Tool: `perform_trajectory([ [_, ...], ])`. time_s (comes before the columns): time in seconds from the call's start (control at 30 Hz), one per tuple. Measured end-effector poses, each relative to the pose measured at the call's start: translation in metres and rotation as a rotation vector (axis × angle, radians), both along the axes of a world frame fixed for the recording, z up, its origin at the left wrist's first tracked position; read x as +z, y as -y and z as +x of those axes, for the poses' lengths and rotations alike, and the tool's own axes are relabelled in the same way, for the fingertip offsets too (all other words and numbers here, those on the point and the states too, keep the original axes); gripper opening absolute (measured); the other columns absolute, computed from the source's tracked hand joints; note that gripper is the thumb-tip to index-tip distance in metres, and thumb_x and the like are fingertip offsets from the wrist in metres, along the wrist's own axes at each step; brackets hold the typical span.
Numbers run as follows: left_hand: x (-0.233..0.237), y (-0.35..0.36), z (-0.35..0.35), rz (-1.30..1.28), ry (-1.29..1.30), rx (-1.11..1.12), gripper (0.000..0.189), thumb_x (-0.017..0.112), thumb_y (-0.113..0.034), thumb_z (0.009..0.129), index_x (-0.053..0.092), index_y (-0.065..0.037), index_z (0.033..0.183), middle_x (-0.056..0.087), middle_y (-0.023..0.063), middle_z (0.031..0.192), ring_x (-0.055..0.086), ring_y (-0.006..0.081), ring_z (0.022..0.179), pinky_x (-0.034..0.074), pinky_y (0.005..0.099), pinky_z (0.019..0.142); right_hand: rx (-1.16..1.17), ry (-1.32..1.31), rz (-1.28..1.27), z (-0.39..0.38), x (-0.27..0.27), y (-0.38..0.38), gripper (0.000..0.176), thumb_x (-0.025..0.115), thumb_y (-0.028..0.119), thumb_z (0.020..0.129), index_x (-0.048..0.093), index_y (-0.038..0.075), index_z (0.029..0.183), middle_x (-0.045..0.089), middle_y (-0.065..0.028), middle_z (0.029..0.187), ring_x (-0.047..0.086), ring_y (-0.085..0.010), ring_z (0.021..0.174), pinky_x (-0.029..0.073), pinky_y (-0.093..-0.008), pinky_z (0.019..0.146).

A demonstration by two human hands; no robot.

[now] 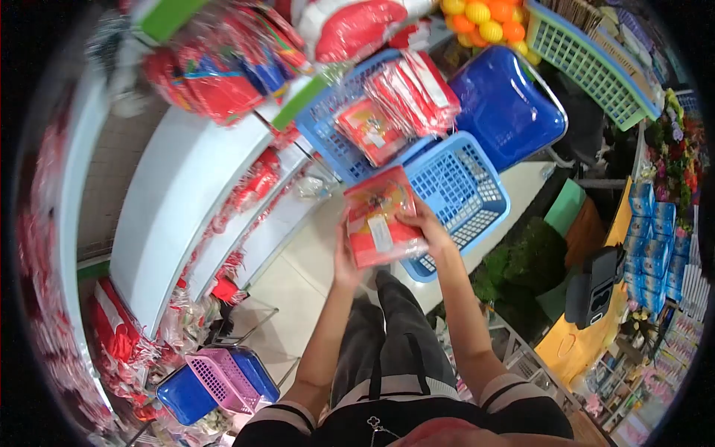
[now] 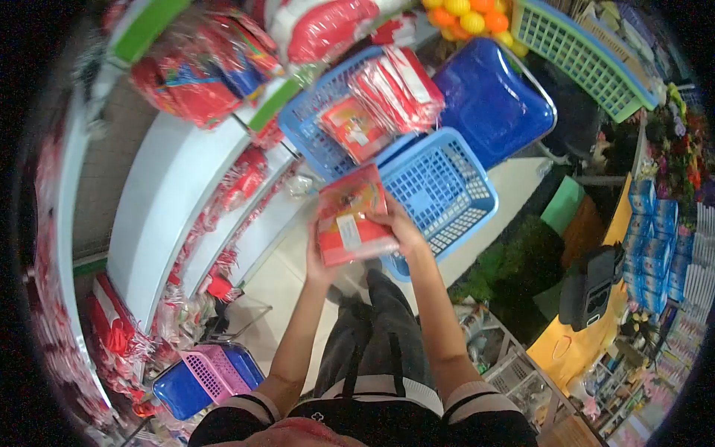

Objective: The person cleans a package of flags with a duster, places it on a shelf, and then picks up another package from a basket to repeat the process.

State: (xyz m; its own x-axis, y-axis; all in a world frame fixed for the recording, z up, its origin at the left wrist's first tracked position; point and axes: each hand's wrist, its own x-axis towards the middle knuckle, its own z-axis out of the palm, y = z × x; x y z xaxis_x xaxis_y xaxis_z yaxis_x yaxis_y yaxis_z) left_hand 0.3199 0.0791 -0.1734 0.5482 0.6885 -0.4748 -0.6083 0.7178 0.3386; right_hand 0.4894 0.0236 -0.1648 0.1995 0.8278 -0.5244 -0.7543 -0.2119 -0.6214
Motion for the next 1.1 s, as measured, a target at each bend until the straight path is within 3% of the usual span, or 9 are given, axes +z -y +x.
perform_trajectory([
  [0.13,0.029,0.023,-0.041,0.03,0.396,-0.106,0.059,0.041,-0.043,0.091,0.029,-0.008,0.137,0.043,0.0161,0.132,0.043,0.0318,0.121,0.038,0.0492,0.099,0.035,0.037,0.035,-0.05,0.083,0.015,0.073,0.064,0.0,0.077,0.026,0.007,0.14,0.048,-0.0087,0.127,0.051,-0.019,0.111,0.043,-0.0304,0.093],
  [0.2,0.072,0.017,-0.056,-0.055,0.335,-0.147,0.065,0.042,-0.051,0.087,0.033,-0.007,0.134,0.045,0.0159,0.13,0.045,0.033,0.119,0.039,0.0505,0.098,0.048,0.161,0.135,-0.08,0.119,0.015,0.061,0.066,0.009,0.078,0.036,0.003,0.132,0.051,-0.0112,0.122,0.052,-0.0185,0.108,0.043,-0.0294,0.09],
  [0.3,0.15,0.014,-0.084,0.212,0.457,-0.118,0.065,0.04,-0.053,0.087,0.035,-0.007,0.133,0.045,0.0154,0.13,0.048,0.0323,0.116,0.041,0.0482,0.097,0.312,1.033,0.144,-0.111,0.156,0.006,0.048,0.068,0.015,0.076,0.047,0.001,0.117,0.054,-0.017,0.111,0.056,-0.0265,0.099,0.045,-0.0336,0.083],
  [0.4,0.249,0.014,-0.121,0.243,0.869,-0.202,0.062,0.04,-0.05,0.089,0.034,-0.007,0.134,0.044,0.0145,0.131,0.046,0.0312,0.117,0.039,0.0473,0.098,0.117,1.709,0.179,-0.147,0.237,-0.013,0.04,0.068,0.02,0.077,0.052,0.0,0.107,0.058,-0.0165,0.09,0.058,-0.0313,0.082,0.045,-0.0378,0.073],
  [0.53,0.241,0.01,-0.189,0.343,0.645,0.038,0.063,0.04,-0.05,0.089,0.035,-0.007,0.133,0.045,0.0144,0.13,0.046,0.0309,0.117,0.04,0.0471,0.098,-0.566,2.026,0.486,-0.146,0.336,-0.101,0.032,0.061,0.022,0.078,0.052,-0.001,0.1,0.051,-0.0206,0.092,0.049,-0.0384,0.089,0.039,-0.0463,0.077],
  [0.67,0.243,0.024,-0.235,0.365,0.516,0.21,0.063,0.04,-0.051,0.089,0.035,-0.007,0.133,0.045,0.0143,0.13,0.047,0.0307,0.117,0.04,0.0469,0.098,-0.253,2.172,0.153,-0.146,0.377,-0.234,0.035,0.06,0.026,0.08,0.052,-0.001,0.101,0.051,-0.0196,0.105,0.049,-0.0335,0.1,0.045,-0.0437,0.082],
  [0.8,0.245,0.037,-0.262,0.379,0.46,0.296,0.063,0.039,-0.051,0.089,0.035,-0.007,0.133,0.045,0.0142,0.13,0.047,0.0305,0.117,0.04,0.0467,0.098,-0.095,2.101,-0.083,-0.138,0.344,-0.328,0.04,0.058,0.031,0.08,0.054,0.002,0.107,0.056,-0.0199,0.109,0.056,-0.0358,0.1,0.049,-0.0428,0.08],
  [0.97,0.251,0.03,-0.28,0.393,0.427,0.333,0.064,0.039,-0.052,0.088,0.035,-0.007,0.133,0.045,0.014,0.13,0.047,0.0302,0.116,0.04,0.0465,0.097,-0.002,1.875,-0.118,-0.143,0.389,-0.237,0.04,0.05,0.033,0.084,0.058,-0.002,0.101,0.061,-0.0252,0.101,0.059,-0.0358,0.099,0.047,-0.0447,0.08],
  [1.1,0.258,0.013,-0.284,0.413,0.429,0.313,0.064,0.039,-0.052,0.088,0.036,-0.007,0.133,0.046,0.0139,0.129,0.047,0.03,0.116,0.04,0.0463,0.097,-0.082,1.738,0.328,-0.108,0.333,-0.137,0.048,0.054,0.041,0.086,0.058,-0.003,0.102,0.062,-0.0229,0.099,0.061,-0.0334,0.094,0.046,-0.0378,0.079],
])
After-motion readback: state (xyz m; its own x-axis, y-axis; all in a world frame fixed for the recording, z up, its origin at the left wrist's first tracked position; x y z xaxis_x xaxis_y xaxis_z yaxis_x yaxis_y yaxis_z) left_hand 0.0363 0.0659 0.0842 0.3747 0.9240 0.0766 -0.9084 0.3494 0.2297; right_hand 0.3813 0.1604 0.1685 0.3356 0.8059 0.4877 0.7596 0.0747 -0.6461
